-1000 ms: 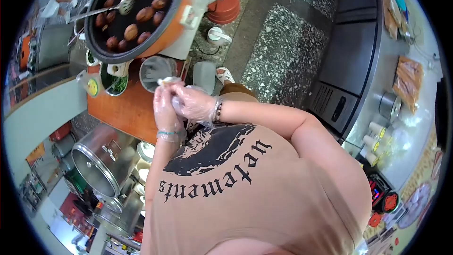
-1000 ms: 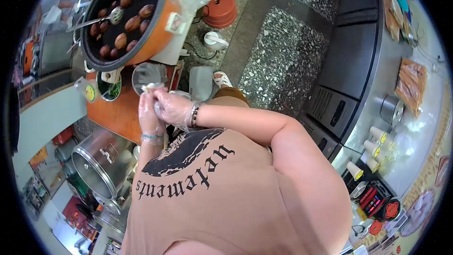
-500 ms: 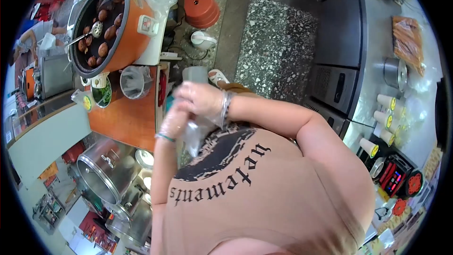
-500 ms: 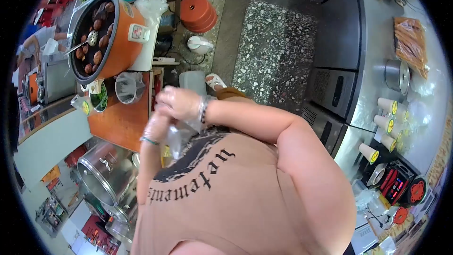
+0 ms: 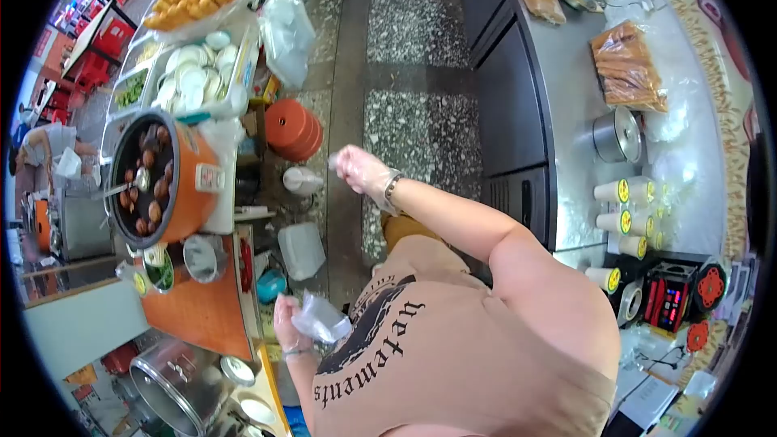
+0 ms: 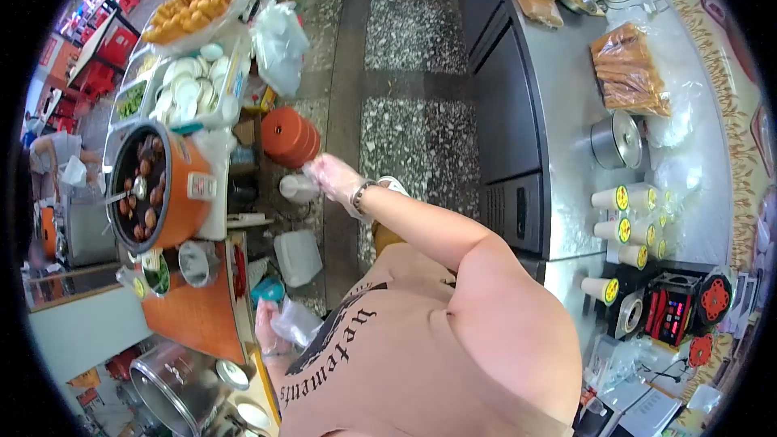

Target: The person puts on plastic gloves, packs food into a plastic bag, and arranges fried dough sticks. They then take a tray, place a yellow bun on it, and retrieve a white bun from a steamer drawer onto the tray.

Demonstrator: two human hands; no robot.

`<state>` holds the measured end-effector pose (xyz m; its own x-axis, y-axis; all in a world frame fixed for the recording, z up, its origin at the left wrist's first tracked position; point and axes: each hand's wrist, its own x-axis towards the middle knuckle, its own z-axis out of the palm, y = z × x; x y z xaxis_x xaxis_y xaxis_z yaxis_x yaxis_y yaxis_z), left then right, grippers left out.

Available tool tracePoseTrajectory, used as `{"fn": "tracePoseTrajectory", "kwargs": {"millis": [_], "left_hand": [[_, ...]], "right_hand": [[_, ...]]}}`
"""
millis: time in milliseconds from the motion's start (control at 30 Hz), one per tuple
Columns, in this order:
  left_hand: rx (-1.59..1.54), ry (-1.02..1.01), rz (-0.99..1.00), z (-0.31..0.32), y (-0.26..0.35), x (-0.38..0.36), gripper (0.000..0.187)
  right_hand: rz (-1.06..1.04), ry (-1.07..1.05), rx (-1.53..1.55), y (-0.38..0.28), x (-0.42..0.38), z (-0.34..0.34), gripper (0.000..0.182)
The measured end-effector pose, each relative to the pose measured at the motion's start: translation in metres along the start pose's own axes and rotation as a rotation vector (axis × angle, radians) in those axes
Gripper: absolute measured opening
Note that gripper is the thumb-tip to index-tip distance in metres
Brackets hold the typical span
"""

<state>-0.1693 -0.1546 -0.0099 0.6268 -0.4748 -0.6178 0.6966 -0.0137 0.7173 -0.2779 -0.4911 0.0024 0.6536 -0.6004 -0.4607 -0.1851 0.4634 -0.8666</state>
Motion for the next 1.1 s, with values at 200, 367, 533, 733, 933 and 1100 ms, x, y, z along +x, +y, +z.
{"fn": "tracePoseTrajectory", "kwargs": {"millis": [200,367,533,733,933,1100], "left_hand": [[-0.046,-0.04,-0.067,0.112,-0.027,0.078,0.014],[0.215,-0.016,-0.032,0.286,-0.037,0.161,0.022],[0.824,-0.127,0.083,0.394,-0.019,0.219,0.02],[0.858,-0.176,0.073,0.419,-0.02,0.261,0.021],[0.809,-0.063,0.063,0.461,0.004,0.267,0.025],[0.972,-0.008,0.444,0.44,0.013,0.275,0.021]], "right_hand": [[0.405,-0.138,-0.494,0.153,0.13,-0.155,0.018],[0.108,-0.844,0.031,0.213,0.229,-0.308,0.024],[0.984,-0.492,-0.545,0.144,0.305,-0.416,0.025],[0.165,0.686,-0.336,-0.303,0.463,-0.603,0.061],[-0.098,0.851,-0.436,-0.383,0.489,-0.577,0.119],[0.103,0.004,-0.447,-0.217,0.469,-0.423,0.102]]}}
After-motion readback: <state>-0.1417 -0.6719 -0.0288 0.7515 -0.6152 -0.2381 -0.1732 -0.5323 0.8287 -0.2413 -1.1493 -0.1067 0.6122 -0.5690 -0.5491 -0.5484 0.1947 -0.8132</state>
